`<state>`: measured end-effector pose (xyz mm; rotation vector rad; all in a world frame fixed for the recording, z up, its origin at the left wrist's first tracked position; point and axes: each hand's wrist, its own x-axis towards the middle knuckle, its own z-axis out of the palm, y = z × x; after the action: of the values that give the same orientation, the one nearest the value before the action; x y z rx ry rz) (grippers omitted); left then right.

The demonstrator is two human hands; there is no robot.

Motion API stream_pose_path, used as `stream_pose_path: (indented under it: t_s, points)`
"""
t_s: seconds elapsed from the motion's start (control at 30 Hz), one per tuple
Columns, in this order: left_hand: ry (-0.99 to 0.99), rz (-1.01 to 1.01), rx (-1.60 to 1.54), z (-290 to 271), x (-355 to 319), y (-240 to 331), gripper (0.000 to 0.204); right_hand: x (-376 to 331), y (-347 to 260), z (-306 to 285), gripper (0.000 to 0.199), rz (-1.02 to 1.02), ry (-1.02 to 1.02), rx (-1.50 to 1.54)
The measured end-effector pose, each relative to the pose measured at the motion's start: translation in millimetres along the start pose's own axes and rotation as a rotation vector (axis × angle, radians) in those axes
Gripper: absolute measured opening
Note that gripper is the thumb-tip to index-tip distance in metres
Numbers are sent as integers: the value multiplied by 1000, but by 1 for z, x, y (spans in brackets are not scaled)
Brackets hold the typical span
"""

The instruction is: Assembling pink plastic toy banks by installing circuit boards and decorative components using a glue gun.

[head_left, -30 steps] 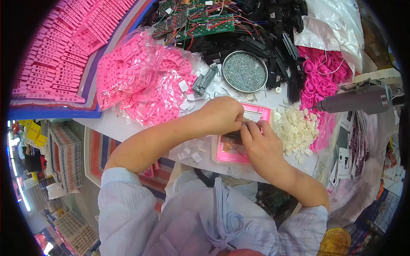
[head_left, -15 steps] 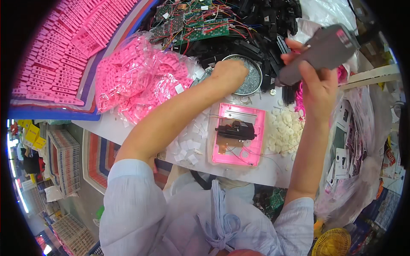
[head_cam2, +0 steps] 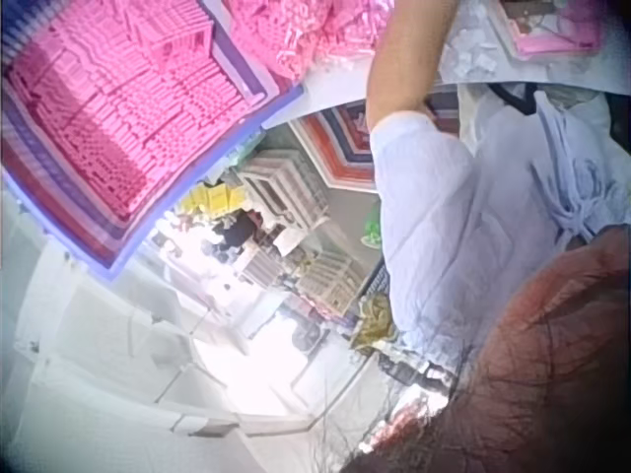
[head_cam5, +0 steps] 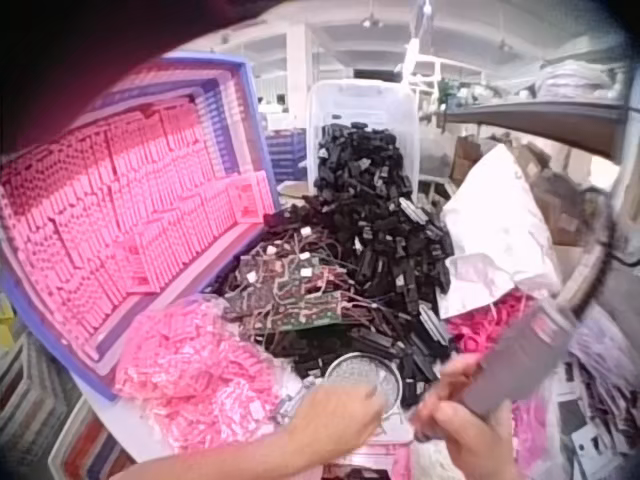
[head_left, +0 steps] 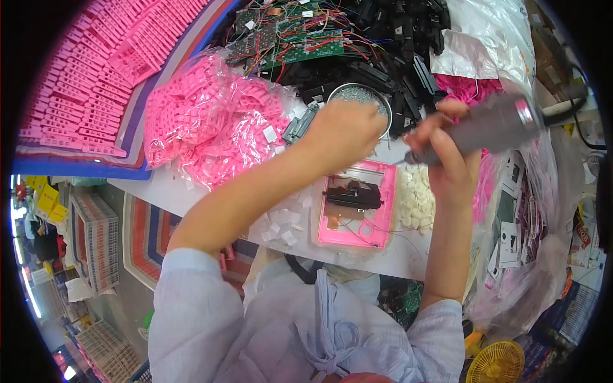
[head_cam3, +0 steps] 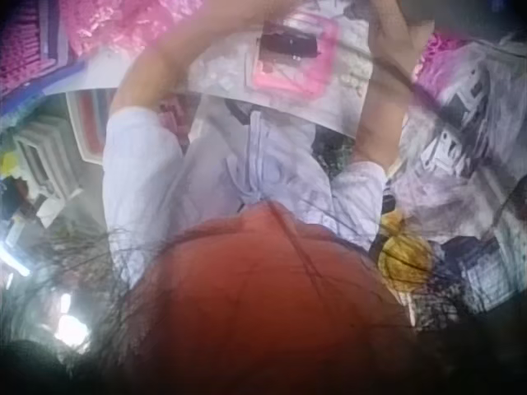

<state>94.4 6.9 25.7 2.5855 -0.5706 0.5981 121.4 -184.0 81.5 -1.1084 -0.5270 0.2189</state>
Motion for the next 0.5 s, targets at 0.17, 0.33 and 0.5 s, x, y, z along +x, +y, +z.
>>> stream_pose_path:
  t_s: [0.17,0.33,0.5]
  points:
    - [-57,-83,-398,-20,-79,52,7,-45,-6,25,31,-150,-182,262]
    - [12,-243,-620,-17,-102,67,11,-62,-9,32,33,-146,-255,206]
    - [73,-232,-645,-16,-104,67,11,-64,-3,34,33,-128,-317,247]
